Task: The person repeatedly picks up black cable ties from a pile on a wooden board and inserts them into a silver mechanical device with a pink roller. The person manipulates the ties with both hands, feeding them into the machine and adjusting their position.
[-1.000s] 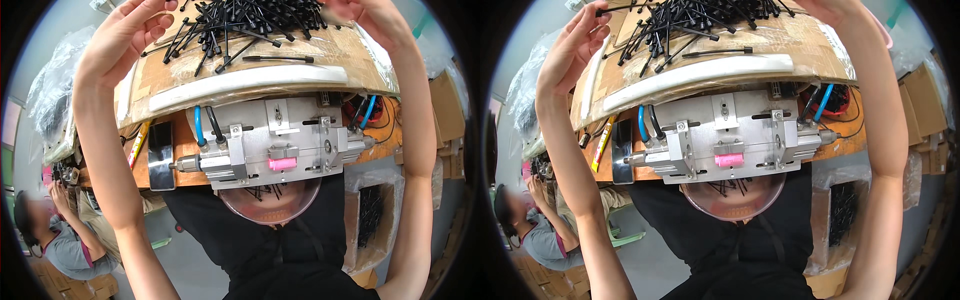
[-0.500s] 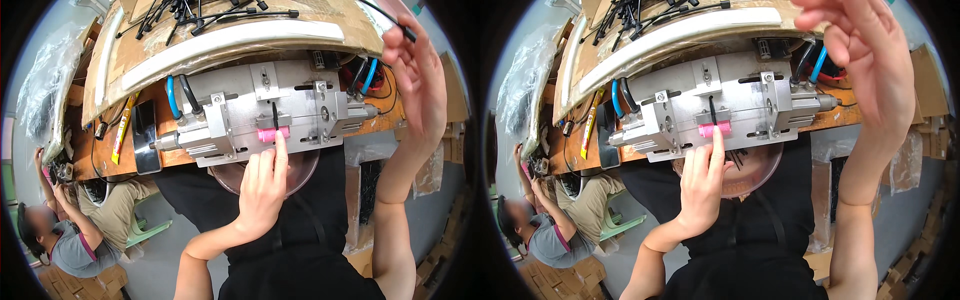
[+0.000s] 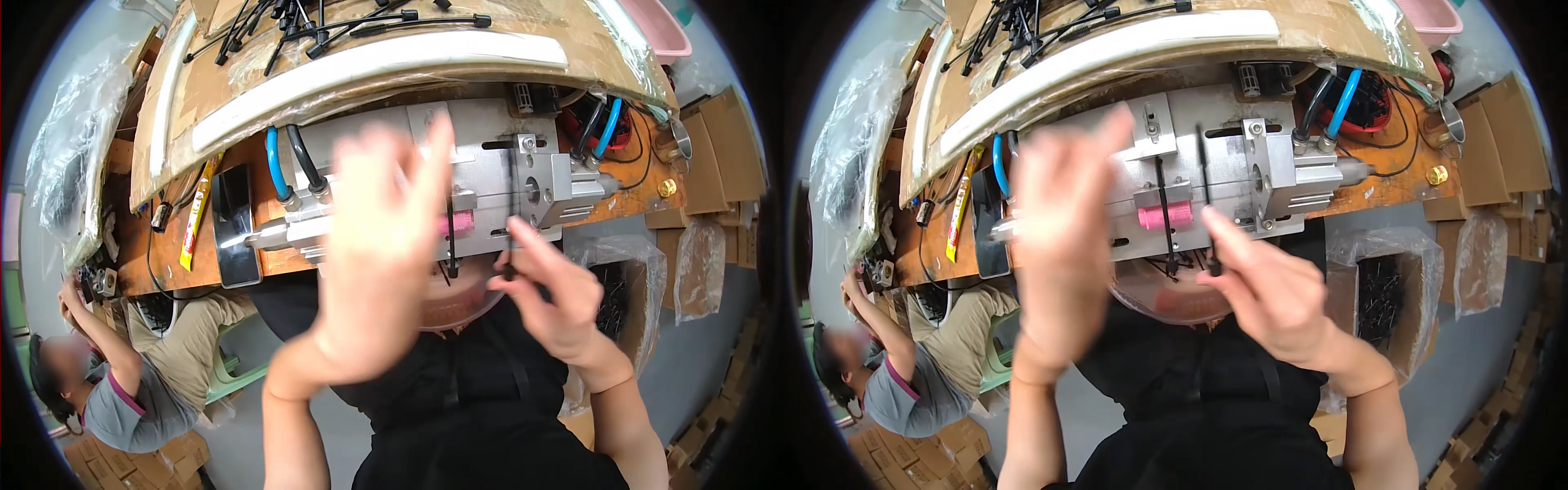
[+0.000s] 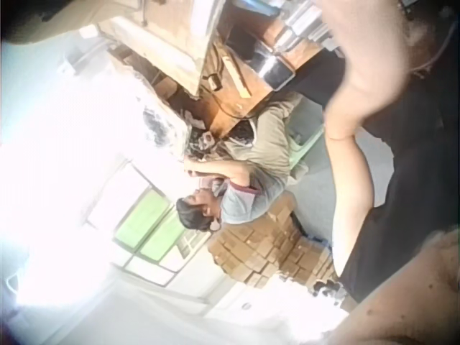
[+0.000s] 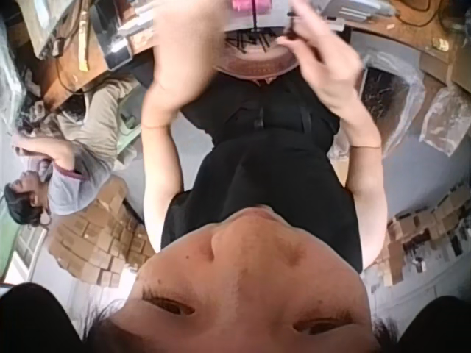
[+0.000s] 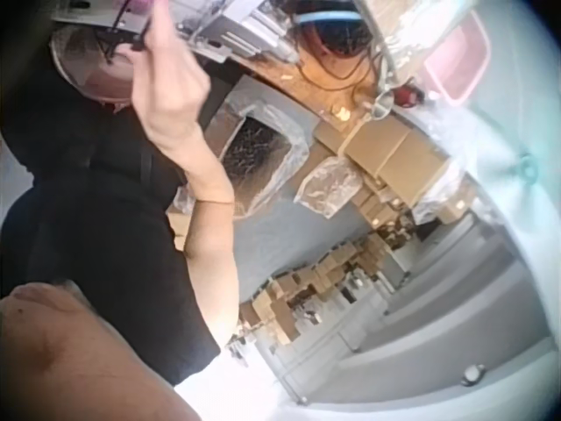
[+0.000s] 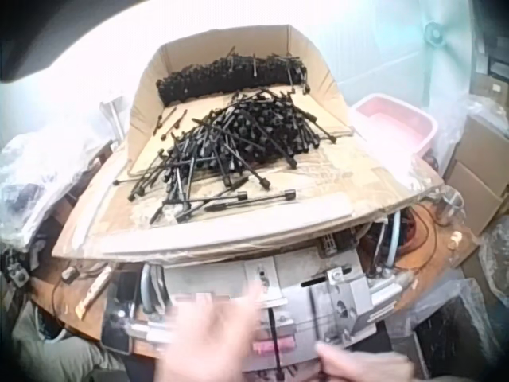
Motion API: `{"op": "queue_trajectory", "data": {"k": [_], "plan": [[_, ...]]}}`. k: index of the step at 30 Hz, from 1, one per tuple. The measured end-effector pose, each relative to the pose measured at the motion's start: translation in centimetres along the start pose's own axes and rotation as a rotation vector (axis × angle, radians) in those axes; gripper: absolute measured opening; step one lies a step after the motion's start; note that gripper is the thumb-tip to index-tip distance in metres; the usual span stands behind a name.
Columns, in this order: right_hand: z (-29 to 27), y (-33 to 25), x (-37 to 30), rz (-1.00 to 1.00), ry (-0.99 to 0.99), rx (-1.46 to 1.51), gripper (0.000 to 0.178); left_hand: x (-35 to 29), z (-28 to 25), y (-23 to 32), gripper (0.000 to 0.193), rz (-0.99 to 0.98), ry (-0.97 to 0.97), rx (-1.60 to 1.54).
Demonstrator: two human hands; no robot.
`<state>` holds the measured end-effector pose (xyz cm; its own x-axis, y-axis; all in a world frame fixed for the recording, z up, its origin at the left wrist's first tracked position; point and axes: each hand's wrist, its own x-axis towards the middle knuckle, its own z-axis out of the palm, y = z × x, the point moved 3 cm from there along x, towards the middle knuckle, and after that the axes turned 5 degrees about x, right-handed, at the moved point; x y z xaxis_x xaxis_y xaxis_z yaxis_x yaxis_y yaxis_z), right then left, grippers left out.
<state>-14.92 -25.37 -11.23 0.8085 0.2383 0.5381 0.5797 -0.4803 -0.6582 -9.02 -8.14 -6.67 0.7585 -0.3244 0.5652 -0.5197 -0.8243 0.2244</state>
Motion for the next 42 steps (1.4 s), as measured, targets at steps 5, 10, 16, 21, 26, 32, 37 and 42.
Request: {"op": "queue_trajectory", "data": {"k": [5,10,16,21,26,32,37,42], "plan": [[4.2,1.0,-1.5,-0.043,-0.08,-0.064,0.063,11.3,0.3,-6.9,0.012,0.115,-0.064,0.049],[5.1,1.3,-0.6,-0.053,-0.082,-0.056,0.061,13.6,0.4,-7.7,0.011,0.081,-0.275,-0.081],[3.7,0.5,0.5,-0.006,-0.234,-0.125,0.065,9.3,-2.0,-9.5,0.014,0.162,-0.191,-0.083],[0.4,-1.2,10.3,-0.269,0.09,-0.266,0.02,6.9,-2.1,-8.7,0.021,0.1,-0.009,-0.063],[-1.2,2.6,19.9,-0.257,0.147,-0.692,0.021,2.9,-3.8,-4.3,0.018,-0.02,0.152,-0.093],[-2.9,-1.8,20.7,0.184,0.058,-0.488,0.014,-7.6,-0.9,1.0,0.052,-0.016,-0.031,-0.133],[-6.3,0.4,17.9,0.05,0.124,-0.116,0.015,-8.9,3.1,3.3,0.067,-0.022,-0.19,0.006],[-10.2,3.8,14.1,0.204,0.229,0.327,0.027,-8.4,4.2,2.9,0.071,-0.028,-0.237,0.048]]}}
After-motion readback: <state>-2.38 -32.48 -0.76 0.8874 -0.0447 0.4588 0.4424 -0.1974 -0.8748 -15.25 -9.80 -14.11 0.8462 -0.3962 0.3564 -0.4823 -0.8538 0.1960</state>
